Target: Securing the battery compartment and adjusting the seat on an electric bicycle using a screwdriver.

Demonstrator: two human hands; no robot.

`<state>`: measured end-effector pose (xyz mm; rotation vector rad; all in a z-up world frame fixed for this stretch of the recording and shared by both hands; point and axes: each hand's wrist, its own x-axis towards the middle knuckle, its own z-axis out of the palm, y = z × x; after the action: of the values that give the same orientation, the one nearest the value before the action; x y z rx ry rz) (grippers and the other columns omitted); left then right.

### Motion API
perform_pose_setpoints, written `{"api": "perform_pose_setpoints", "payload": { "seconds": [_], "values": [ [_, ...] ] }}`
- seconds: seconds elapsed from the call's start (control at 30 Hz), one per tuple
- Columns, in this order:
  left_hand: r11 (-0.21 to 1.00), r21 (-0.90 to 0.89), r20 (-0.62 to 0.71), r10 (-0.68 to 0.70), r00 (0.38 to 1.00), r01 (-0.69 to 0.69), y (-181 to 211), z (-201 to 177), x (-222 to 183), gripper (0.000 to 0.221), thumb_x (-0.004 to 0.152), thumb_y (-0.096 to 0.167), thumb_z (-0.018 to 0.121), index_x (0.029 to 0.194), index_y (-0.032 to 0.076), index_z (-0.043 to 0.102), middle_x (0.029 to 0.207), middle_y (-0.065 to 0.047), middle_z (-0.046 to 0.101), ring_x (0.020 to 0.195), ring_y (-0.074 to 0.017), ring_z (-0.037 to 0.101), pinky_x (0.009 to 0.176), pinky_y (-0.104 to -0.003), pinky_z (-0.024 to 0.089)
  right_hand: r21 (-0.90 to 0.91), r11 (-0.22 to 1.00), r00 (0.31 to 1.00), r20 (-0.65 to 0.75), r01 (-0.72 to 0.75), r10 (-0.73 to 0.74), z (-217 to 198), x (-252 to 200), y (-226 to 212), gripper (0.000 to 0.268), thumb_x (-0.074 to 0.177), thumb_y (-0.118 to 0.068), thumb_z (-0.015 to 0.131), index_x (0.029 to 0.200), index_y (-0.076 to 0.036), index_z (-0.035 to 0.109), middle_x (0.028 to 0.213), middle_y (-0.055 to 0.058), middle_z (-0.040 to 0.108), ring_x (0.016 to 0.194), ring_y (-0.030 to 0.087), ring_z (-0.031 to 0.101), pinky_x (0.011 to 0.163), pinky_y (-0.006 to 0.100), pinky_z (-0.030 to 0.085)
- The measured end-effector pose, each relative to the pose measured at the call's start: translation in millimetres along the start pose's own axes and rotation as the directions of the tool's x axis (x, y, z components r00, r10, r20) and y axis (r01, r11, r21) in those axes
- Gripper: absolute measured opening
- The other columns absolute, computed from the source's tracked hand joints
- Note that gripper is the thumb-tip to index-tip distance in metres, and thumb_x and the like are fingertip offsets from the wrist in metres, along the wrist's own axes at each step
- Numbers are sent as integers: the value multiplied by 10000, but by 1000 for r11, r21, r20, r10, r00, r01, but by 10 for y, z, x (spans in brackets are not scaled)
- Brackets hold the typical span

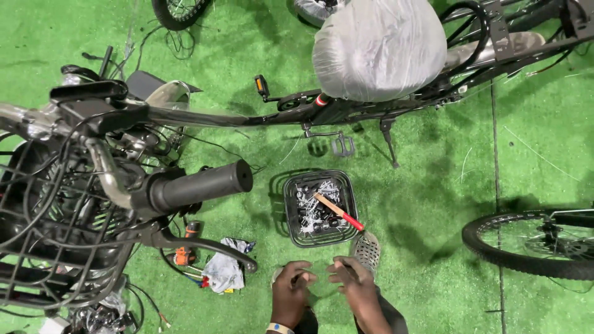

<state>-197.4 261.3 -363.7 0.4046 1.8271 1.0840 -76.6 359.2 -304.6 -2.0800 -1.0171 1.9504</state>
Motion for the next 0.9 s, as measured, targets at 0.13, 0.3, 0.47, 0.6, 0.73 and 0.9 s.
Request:
{"api": "perform_pose_setpoints", "payload": {
  "seconds": [0.13,0.3,0.47,0.6,0.73,0.9],
  "values": [
    [993,49,-4,104,995,-104,305,-227,-150,174,857,169,568,938,126,715,672,-48,726,603,-146,672,590,-281,558,41,999,1000,-16,4,-3,43,-255,23,327,874,-289,604,1149,-123,666,1079,107,777,913,268,730,744,368,541],
    [994,90,-11,-57,998,58,675,-392,-263,167,913,230,582,928,129,714,623,-51,679,581,-155,640,598,-311,498,145,989,999,23,25,-28,113,-271,267,387,828,-271,649,1171,-92,662,1060,159,772,866,292,721,709,372,523],
    [984,-11,11,-178,984,179,945,-333,-372,389,953,339,476,809,69,716,458,-70,585,413,-167,533,502,-326,436,81,996,1000,18,-24,23,173,-623,-45,390,854,-301,621,1186,-102,664,1115,119,759,943,271,711,779,384,533],
    [953,-177,115,-230,966,248,1384,-119,-634,521,851,485,418,965,153,802,1040,-95,828,1021,-247,742,961,-410,508,172,984,999,-1,40,-40,230,-912,-358,300,841,-214,656,1108,-92,716,1132,146,765,1047,304,717,765,407,588],
    [976,-123,18,-179,984,180,1521,224,-711,456,849,431,442,922,185,819,950,-31,839,919,-175,765,865,-319,558,175,950,964,-100,260,-246,154,-574,-157,175,833,-169,684,940,-35,717,786,159,757,740,248,746,604,333,574],
    [992,-16,11,-122,992,123,1413,301,-536,342,795,307,509,928,230,814,822,23,845,768,-98,788,665,-215,637,205,979,994,-104,9,13,-3,-587,-469,220,850,-116,679,1047,-30,726,937,198,782,900,315,715,701,407,525]
  ]
}}
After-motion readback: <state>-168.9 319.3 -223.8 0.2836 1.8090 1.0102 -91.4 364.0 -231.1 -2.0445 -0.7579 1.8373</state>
